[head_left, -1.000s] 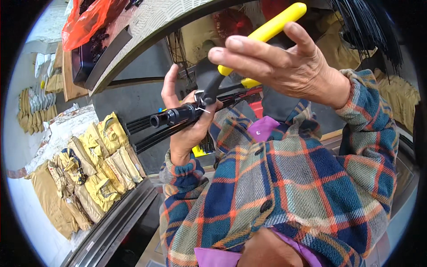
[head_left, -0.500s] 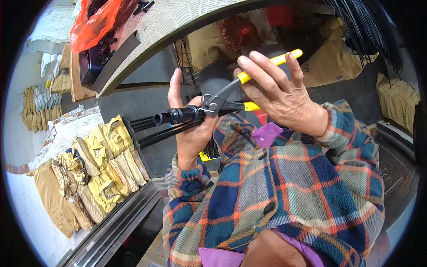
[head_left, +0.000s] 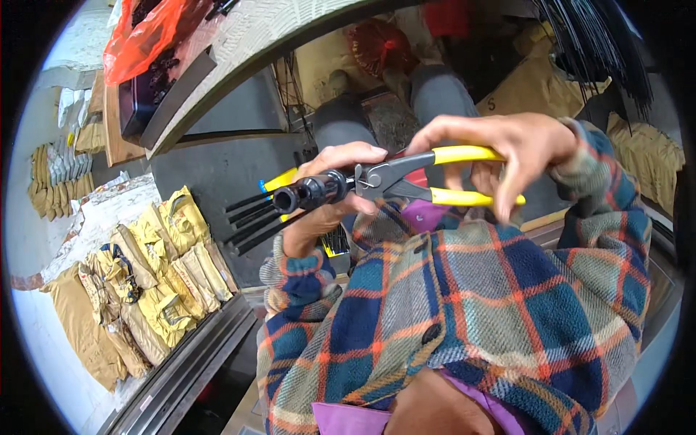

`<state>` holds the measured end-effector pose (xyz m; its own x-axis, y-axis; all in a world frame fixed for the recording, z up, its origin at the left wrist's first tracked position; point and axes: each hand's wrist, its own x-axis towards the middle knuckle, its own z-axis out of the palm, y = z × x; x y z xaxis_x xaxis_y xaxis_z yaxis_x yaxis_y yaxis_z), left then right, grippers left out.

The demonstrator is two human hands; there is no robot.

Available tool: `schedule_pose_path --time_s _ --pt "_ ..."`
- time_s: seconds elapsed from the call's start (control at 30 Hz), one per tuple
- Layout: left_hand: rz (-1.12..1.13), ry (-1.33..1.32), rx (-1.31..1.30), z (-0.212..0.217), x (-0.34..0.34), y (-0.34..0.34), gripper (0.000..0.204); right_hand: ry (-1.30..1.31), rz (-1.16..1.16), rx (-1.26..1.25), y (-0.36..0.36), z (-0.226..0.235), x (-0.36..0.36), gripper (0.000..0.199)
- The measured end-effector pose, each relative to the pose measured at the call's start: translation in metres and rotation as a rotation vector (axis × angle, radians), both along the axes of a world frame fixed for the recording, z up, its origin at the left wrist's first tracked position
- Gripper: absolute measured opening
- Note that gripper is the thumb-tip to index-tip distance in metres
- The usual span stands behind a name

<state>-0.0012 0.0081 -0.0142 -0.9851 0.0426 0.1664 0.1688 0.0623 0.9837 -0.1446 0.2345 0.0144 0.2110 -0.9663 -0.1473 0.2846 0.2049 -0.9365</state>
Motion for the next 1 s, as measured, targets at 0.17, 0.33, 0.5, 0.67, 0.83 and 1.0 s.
schedule_pose_path --time_s 0.17,0.33,0.5,0.67,0.83,1.0 --pt "0.233 -0.002 0.105 -0.007 0.002 0.012 0.062 1.442 -0.322 -0.236 0.004 0.013 0.026 0.068" --pt "-0.166 0.05 0.014 -0.003 -0.003 -0.004 0.063 -0.268 0.076 0.237 0.007 -0.008 0.005 0.061" --pt "0.149 0.002 0.035 -0.009 0.008 0.003 0.063 1.084 -0.215 -0.194 0.002 0.02 0.015 0.058" --pt "0.283 -0.079 0.153 -0.018 0.013 0.012 0.062 1.827 -0.377 -0.311 -0.013 0.0 0.024 0.034" --pt "0.344 -0.041 0.192 -0.022 0.014 0.01 0.062 1.842 -0.307 -0.248 -0.023 0.016 0.016 0.023" --pt "0.347 0.017 0.287 -0.03 0.013 0.01 0.073 1.654 -0.746 -0.408 -0.032 -0.038 0.037 0.023"
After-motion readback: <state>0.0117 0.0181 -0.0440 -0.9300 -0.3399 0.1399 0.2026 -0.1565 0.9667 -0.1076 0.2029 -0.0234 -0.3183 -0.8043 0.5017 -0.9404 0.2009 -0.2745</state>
